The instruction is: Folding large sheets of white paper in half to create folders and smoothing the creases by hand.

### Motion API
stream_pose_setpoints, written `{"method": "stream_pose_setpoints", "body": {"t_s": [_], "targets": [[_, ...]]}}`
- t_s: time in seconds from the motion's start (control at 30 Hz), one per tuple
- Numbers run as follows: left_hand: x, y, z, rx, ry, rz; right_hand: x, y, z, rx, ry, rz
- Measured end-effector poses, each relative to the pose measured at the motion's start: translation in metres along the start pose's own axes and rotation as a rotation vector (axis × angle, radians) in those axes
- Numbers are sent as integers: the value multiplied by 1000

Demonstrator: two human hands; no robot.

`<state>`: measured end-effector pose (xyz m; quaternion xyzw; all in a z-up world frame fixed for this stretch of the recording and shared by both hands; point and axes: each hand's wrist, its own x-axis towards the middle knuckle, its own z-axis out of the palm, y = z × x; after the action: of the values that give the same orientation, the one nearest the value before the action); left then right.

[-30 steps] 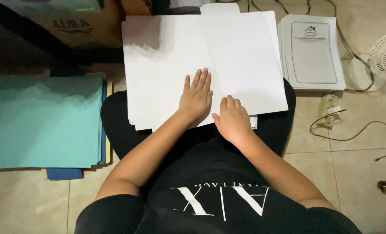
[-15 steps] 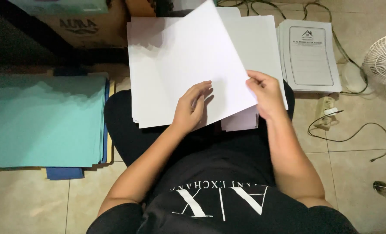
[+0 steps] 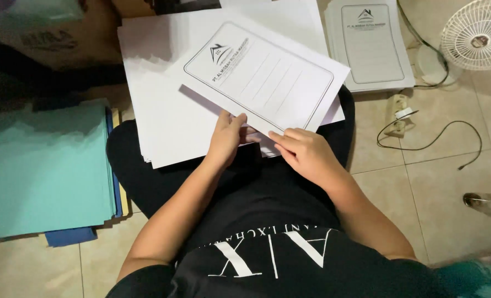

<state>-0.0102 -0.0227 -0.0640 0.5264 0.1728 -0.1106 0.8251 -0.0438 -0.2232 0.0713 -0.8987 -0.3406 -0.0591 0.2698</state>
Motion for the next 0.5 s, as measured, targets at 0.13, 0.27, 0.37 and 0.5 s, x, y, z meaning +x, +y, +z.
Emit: {"method": "stream_pose_setpoints", "body": {"t_s": [0.13, 0.27, 0.37, 0.5], "targets": [[8, -12, -3, 27, 59, -22, -60, 57, 21, 48, 161, 439], [-14, 17, 36, 164, -100, 9, -74, 78, 19, 1014, 141, 960], [-14, 37, 63, 373, -180, 143, -93, 118, 21, 1317, 258, 919], [10, 55, 90, 505, -231, 411, -98, 155, 9, 1448, 240, 769]]}}
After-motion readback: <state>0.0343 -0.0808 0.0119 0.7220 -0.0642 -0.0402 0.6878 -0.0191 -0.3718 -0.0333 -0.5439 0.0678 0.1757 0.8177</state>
